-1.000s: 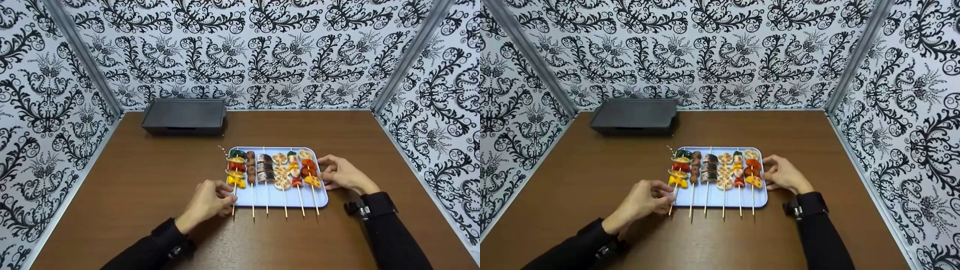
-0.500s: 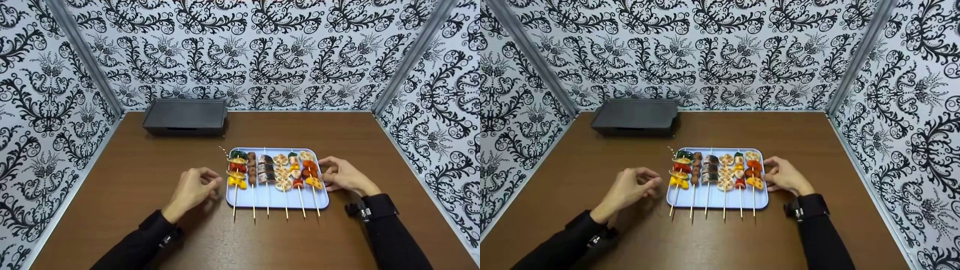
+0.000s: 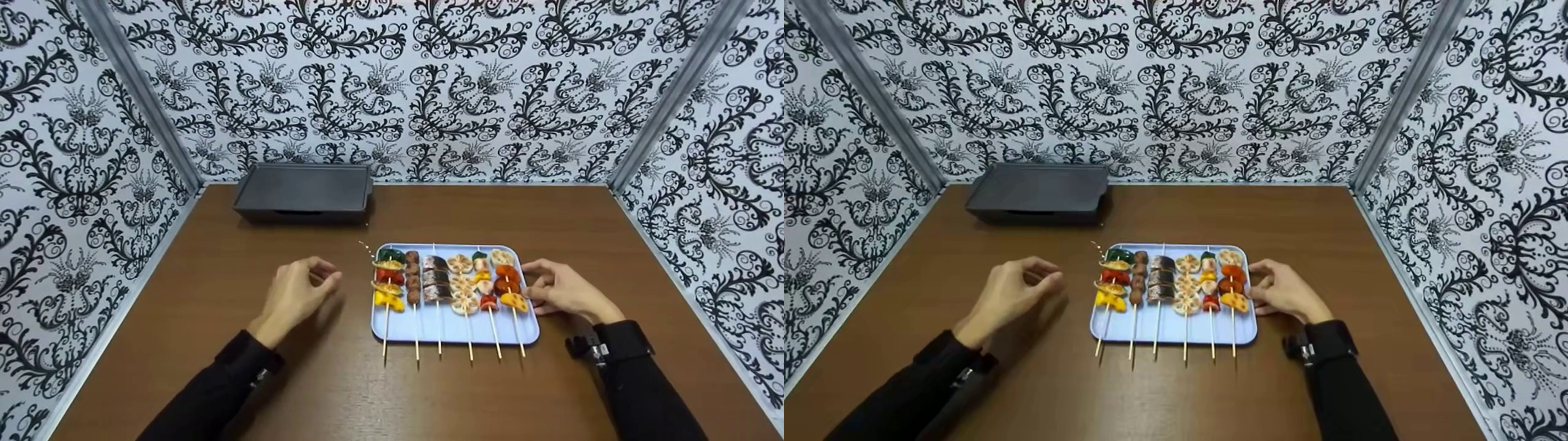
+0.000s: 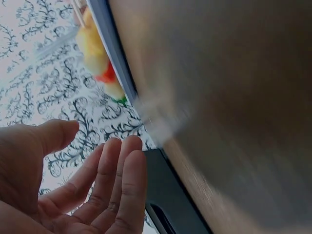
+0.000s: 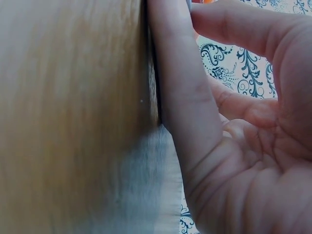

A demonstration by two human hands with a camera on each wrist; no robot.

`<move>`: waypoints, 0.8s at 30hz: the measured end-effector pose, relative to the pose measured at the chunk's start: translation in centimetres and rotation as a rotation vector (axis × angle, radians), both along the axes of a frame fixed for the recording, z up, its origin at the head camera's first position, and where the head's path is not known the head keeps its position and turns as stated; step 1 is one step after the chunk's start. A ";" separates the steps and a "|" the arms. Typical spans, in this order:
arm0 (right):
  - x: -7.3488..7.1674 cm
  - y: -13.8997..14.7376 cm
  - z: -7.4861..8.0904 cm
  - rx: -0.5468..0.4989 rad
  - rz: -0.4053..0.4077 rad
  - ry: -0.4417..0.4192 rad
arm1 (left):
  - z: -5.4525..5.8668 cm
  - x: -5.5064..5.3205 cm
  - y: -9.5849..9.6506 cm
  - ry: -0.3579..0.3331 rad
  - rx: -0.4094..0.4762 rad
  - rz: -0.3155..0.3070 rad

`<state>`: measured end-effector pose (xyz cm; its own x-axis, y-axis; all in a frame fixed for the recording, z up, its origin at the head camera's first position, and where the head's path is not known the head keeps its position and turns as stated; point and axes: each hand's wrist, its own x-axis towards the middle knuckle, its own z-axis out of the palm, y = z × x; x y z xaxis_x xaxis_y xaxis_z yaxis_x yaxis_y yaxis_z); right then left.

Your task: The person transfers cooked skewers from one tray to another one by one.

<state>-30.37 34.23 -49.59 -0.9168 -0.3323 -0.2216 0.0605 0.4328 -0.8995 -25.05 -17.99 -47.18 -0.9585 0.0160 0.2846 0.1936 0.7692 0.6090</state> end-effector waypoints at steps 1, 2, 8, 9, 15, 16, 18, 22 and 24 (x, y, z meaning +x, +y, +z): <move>0.0 0.0 0.0 0.004 0.006 0.005 | 0.0 -0.1 -0.2 0.003 -0.005 0.002; 0.1 0.0 0.1 0.006 0.009 0.006 | -0.1 -0.2 -0.4 0.006 -0.010 0.003; 0.1 0.1 0.2 0.010 0.024 0.022 | -0.3 -0.9 -1.6 0.024 -0.042 -0.009; 0.0 0.1 0.2 0.009 0.023 0.024 | -0.3 -1.1 -1.8 0.027 -0.047 -0.012; -0.1 0.0 0.2 0.012 -0.005 0.017 | -0.7 -1.8 -2.8 0.071 -0.065 -0.047; -0.1 0.0 0.3 0.015 -0.006 0.016 | -0.7 -1.9 -3.0 0.080 -0.072 -0.051; 0.0 -0.1 0.3 0.016 -0.008 0.013 | -0.9 -2.1 -3.3 0.095 -0.091 -0.055; 0.1 -0.1 0.3 0.024 -0.016 0.015 | -1.1 -2.3 -3.8 0.112 -0.130 -0.055; 0.1 -0.1 0.4 0.030 -0.020 0.017 | -1.2 -2.4 -4.1 0.121 -0.146 -0.055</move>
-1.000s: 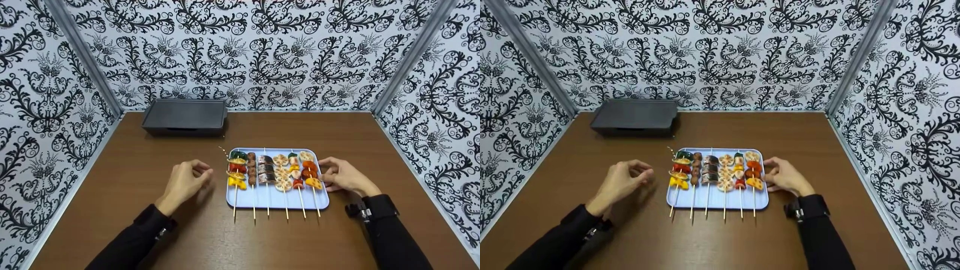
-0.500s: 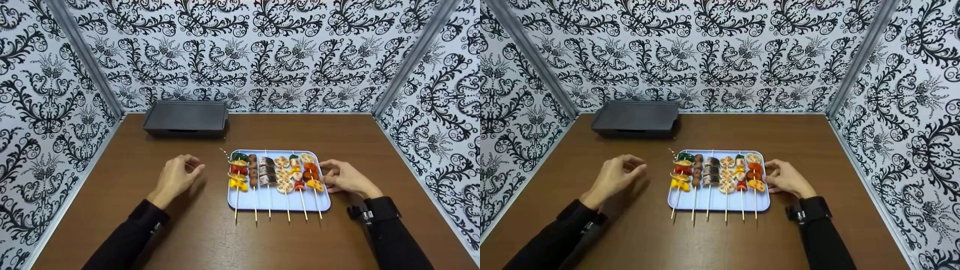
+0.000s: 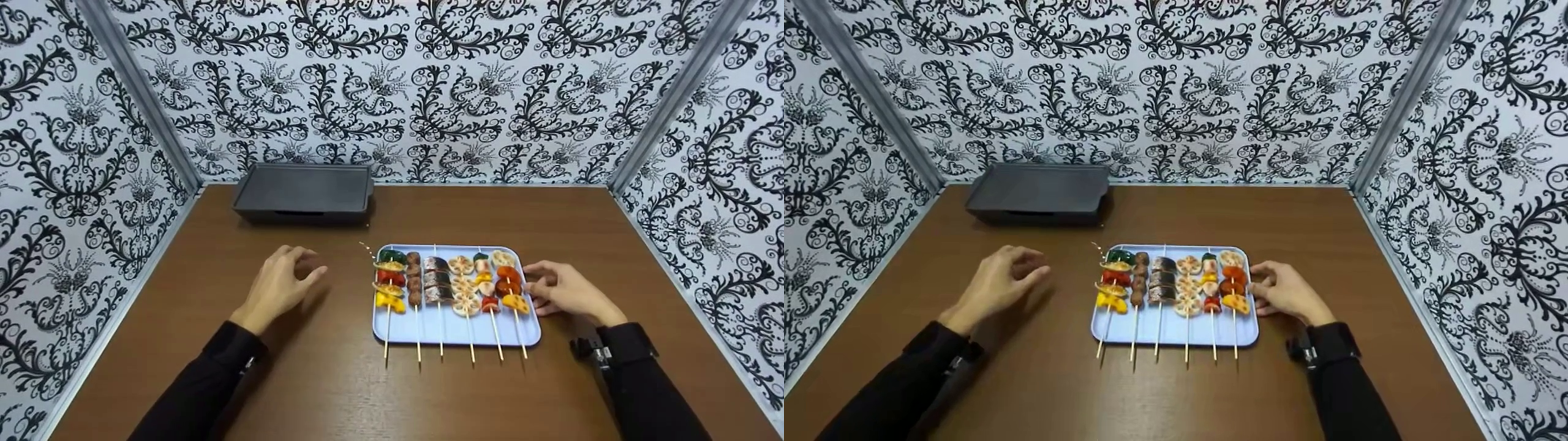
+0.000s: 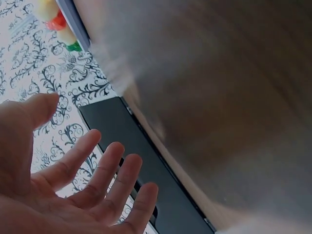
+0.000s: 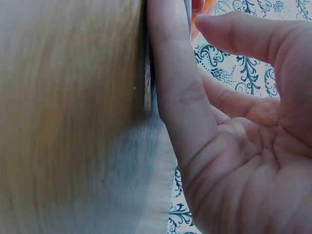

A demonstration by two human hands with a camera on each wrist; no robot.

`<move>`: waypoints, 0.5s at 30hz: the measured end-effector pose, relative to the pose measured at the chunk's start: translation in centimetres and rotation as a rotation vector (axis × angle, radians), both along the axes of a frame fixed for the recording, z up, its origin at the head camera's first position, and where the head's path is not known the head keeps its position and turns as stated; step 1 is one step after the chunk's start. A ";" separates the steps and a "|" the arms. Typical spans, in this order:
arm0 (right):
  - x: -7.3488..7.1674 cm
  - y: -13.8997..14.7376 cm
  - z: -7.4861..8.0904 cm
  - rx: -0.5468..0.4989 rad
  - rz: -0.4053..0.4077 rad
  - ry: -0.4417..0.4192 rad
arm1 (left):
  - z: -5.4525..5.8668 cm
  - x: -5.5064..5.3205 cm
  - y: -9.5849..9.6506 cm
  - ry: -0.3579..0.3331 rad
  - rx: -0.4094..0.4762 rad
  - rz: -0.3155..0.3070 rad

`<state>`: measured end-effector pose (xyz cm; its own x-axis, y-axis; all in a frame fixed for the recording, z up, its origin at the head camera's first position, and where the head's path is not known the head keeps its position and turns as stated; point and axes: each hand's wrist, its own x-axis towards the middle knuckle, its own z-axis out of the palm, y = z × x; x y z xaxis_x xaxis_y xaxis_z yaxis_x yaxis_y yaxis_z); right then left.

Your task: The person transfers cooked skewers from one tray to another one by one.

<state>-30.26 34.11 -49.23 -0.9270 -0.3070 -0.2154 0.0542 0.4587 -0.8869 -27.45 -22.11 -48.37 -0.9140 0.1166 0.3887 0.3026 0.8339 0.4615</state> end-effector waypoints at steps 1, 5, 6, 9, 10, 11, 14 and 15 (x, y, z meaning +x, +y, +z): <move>0.0 0.1 0.0 0.003 0.005 0.004 | 0.0 0.0 -0.1 0.002 -0.004 0.001; 0.2 0.2 0.1 0.015 0.001 0.016 | -0.2 -0.1 -0.5 0.011 -0.015 0.003; 0.1 0.2 0.1 0.010 -0.002 0.017 | -0.2 -0.1 -0.6 0.013 -0.017 0.003; 0.1 0.3 0.2 -0.002 -0.007 0.028 | 0.0 -0.1 -0.9 0.008 -0.027 0.017; 0.0 0.3 0.2 -0.003 -0.008 0.035 | 0.1 -0.1 -1.0 0.003 -0.029 0.023; 0.0 0.2 0.2 -0.005 -0.006 0.045 | 0.2 -0.1 -1.1 -0.003 -0.031 0.029; 0.0 0.2 0.1 0.020 -0.002 0.082 | 0.4 -0.1 -1.5 -0.034 -0.037 0.054; 0.1 0.3 0.1 0.036 -0.001 0.099 | 0.4 -0.1 -1.6 -0.045 -0.040 0.059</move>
